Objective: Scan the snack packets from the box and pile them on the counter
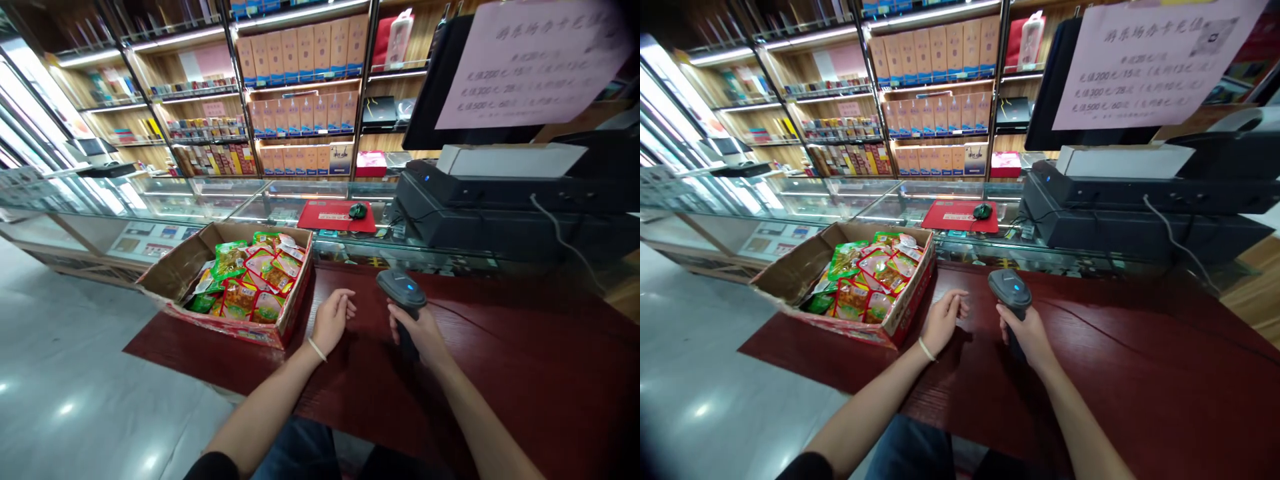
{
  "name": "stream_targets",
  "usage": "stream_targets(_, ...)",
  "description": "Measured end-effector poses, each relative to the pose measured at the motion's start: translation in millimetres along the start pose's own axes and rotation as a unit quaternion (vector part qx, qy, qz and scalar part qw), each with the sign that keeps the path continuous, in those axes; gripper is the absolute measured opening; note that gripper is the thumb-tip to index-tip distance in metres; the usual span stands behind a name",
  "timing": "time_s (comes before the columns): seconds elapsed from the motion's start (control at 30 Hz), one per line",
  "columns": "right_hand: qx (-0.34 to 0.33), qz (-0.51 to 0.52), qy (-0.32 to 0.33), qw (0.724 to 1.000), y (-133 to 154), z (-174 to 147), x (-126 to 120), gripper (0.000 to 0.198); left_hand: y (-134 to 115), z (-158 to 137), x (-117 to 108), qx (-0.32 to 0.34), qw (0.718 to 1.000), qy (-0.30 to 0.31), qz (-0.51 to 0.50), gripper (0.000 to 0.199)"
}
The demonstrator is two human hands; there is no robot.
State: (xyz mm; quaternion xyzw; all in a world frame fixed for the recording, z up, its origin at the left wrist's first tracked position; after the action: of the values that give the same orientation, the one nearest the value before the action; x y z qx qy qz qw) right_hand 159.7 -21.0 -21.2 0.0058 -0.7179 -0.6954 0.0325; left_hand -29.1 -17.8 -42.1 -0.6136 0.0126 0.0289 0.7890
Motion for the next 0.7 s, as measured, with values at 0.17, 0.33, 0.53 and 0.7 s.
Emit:
stream_targets(0.17, -0.008, 0.017, 0.004, 1.0, 1.8, -0.6, 1.0, 0.04, 4.0, 3.8, -6.9, 0.008, 1.0, -0.03, 0.002, 0.028)
stream_targets(0.33, -0.002, 0.026, -0.006, 1.0, 0.2, -1.7, 5.7, 0.041, -1.3, 1.0, -7.6, 0.028, 0.998, -0.018, 0.056, 0.024)
stream_targets(0.53, -0.026, 0.04, 0.005, 0.999, 24.2, -4.1, 16.5, 0.039, -60.7, -2.2, -9.0, 0.134, 0.986, 0.021, 0.097, 0.023)
stream_targets(0.7, -0.051, 0.062, 0.048, 0.996, 57.1, -4.6, 33.3, 0.037, -136.9, 7.6, -61.0, 0.259, 0.941, 0.02, 0.216, 0.023)
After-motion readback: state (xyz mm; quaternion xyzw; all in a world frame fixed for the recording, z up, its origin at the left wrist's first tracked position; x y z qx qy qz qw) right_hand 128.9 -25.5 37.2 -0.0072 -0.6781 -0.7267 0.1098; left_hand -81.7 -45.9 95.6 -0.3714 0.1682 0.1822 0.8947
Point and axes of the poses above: each hand's wrist, its own z-axis towards the middle knuckle, its own x-axis out of the palm, y = z × x, the point moved 3 cm from there along z, towards the middle knuckle
